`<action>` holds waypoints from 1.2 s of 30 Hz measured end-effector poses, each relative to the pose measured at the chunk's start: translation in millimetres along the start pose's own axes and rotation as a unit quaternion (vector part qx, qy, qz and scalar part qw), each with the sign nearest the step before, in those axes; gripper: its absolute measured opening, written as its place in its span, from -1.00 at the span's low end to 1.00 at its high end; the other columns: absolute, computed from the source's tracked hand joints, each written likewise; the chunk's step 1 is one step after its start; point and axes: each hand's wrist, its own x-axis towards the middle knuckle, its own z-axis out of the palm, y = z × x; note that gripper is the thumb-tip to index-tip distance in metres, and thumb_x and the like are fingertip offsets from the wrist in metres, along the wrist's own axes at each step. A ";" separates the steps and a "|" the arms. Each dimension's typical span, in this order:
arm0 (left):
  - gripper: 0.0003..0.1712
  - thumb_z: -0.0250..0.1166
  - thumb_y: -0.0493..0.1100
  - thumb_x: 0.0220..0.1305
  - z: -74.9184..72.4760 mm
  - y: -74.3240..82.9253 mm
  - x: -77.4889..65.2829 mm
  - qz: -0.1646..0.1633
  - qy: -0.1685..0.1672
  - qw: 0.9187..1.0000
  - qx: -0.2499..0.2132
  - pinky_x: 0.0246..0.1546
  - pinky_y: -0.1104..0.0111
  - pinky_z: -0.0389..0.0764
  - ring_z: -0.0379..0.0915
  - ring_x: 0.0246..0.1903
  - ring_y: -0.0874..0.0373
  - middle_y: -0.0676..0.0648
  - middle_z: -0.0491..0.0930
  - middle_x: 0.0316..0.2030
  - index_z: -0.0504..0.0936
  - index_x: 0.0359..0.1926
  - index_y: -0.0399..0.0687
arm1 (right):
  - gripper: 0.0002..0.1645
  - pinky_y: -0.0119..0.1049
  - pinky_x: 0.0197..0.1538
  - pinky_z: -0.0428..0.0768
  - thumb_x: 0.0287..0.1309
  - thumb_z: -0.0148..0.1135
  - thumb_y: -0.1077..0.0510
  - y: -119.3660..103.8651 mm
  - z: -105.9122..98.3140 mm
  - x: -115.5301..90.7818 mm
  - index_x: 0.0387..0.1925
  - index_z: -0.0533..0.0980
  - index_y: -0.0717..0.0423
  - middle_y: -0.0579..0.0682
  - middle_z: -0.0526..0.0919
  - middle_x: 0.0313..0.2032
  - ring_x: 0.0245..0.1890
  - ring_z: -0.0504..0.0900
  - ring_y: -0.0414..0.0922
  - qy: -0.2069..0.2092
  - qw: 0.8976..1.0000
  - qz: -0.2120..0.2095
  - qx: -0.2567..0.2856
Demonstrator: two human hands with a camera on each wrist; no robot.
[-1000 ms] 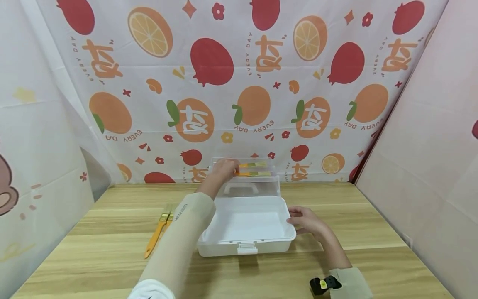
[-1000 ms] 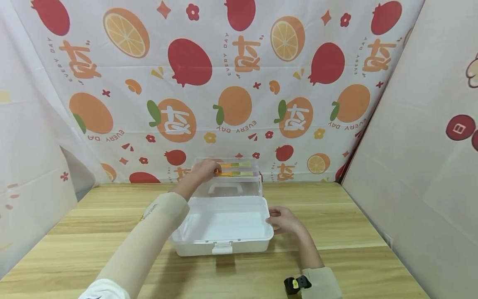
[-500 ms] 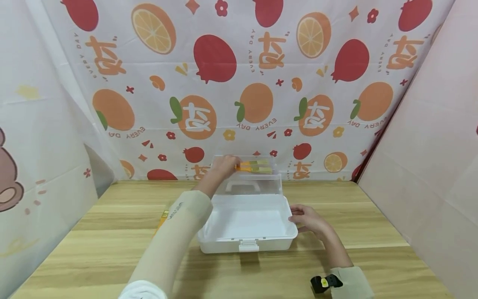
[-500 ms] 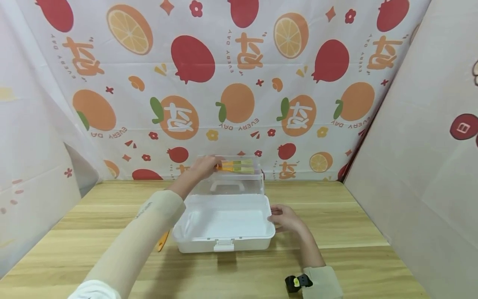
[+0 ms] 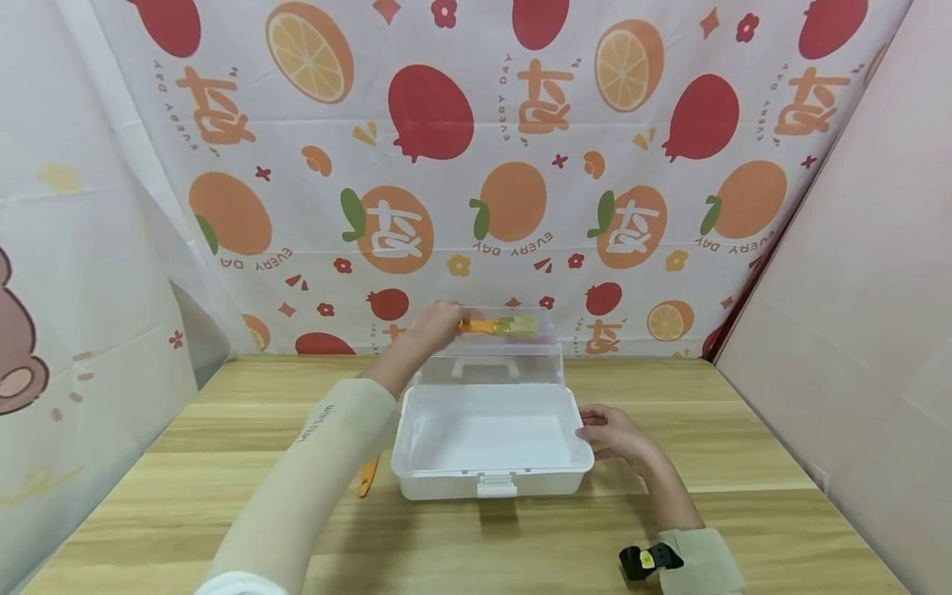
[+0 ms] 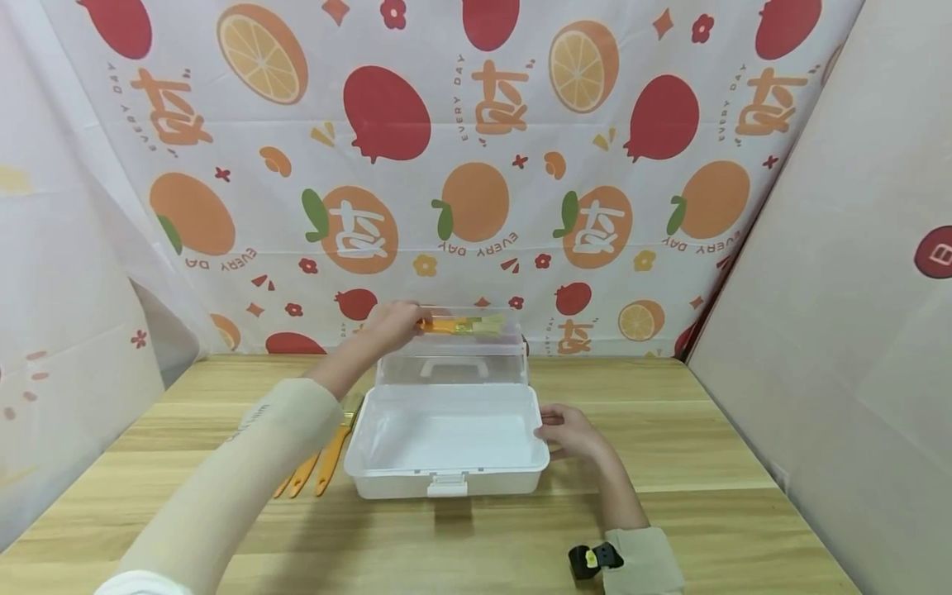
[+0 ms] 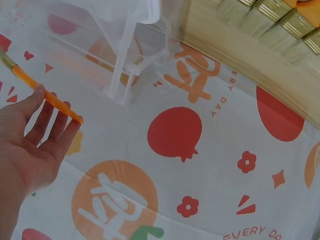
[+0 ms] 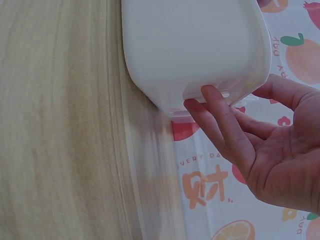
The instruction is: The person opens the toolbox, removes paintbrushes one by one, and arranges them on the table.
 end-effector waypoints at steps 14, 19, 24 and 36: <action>-0.71 0.32 -0.28 0.10 -11.8 -13.7 -26.2 0.004 0.011 0.997 0.075 -0.51 0.25 0.50 0.50 -0.22 -0.02 -0.09 0.60 -0.18 0.64 -0.10 -0.03 | -0.44 -0.05 -0.26 0.58 0.17 0.11 0.27 0.0 0.1 1.2 0.15 0.24 0.47 0.23 0.47 -0.03 -0.15 0.53 0.02 -0.002 1.000 0.003 -0.002; -0.68 0.32 -0.28 0.10 -13.8 -20.2 -36.3 0.007 0.025 0.996 0.090 -0.57 0.30 0.48 0.51 -0.28 0.00 -0.10 0.58 -0.19 0.64 -0.07 -0.01 | -0.43 -0.06 -0.26 0.58 0.15 0.13 0.26 -0.7 -0.1 1.2 0.15 0.24 0.46 0.23 0.46 -0.03 -0.15 0.53 0.01 -0.002 1.000 0.003 -0.001; -0.68 0.33 -0.33 0.07 -15.7 -25.9 -48.4 0.011 0.037 0.997 0.073 -0.52 0.29 0.50 0.49 -0.33 -0.01 -0.11 0.57 -0.25 0.66 -0.09 -0.05 | -0.42 -0.07 -0.25 0.58 0.15 0.13 0.26 -1.1 0.0 0.9 0.16 0.24 0.46 0.25 0.45 -0.02 -0.14 0.53 0.02 -0.005 1.000 0.004 -0.001; -0.73 0.34 -0.36 0.04 -16.8 -42.0 -78.9 0.029 0.053 0.996 0.059 -0.74 0.40 0.31 0.40 -0.54 0.09 -0.08 0.55 -0.39 0.67 -0.17 -0.09 | -0.43 -0.07 -0.25 0.58 0.14 0.13 0.27 -0.4 0.7 0.8 0.15 0.25 0.45 0.24 0.46 -0.02 -0.13 0.52 0.02 0.001 1.000 0.005 -0.001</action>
